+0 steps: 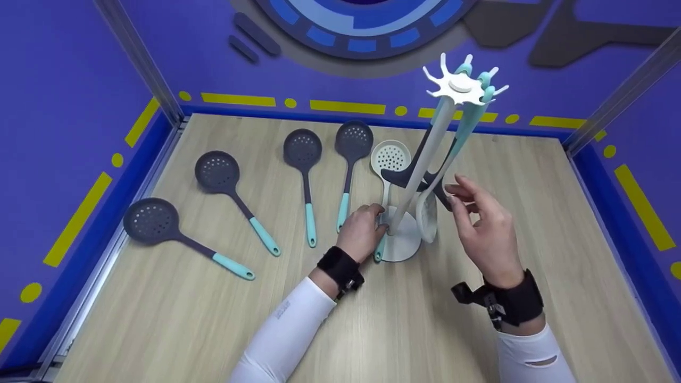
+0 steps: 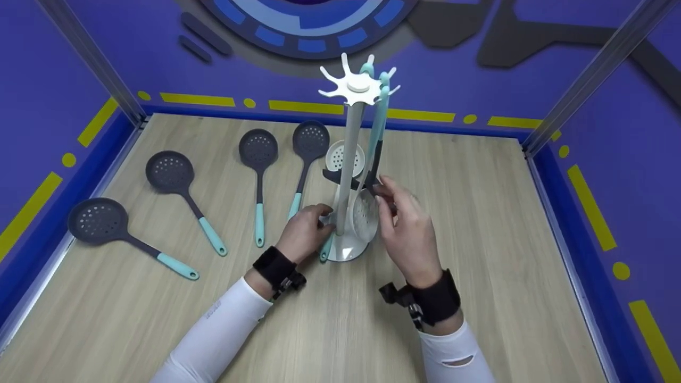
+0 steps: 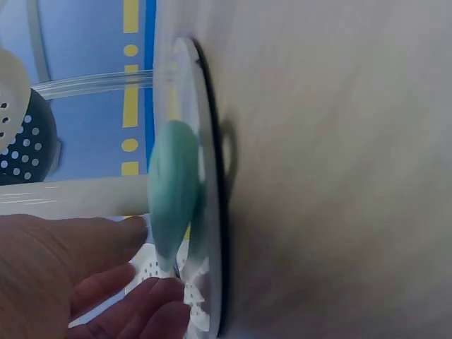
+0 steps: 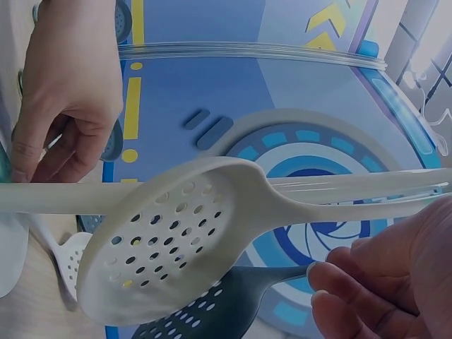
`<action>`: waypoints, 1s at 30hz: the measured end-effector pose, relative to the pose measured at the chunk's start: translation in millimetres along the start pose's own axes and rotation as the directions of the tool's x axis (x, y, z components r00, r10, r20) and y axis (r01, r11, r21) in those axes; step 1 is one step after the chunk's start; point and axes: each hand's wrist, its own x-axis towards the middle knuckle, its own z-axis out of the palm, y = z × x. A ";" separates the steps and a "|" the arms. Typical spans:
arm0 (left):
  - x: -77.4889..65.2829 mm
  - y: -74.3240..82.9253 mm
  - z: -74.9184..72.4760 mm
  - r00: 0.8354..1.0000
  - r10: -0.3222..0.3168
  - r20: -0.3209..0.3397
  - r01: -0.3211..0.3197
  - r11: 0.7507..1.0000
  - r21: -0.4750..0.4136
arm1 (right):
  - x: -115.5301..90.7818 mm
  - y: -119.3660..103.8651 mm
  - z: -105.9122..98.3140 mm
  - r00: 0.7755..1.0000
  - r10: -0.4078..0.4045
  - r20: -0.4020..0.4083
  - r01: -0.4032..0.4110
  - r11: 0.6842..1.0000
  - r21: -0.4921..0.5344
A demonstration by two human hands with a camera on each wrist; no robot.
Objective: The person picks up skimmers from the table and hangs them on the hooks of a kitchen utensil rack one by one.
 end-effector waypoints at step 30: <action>-0.7 -4.7 -4.8 0.997 0.071 0.006 -0.071 0.995 0.064 | -0.5 -2.3 -0.5 1.000 -0.016 0.019 0.016 1.000 0.008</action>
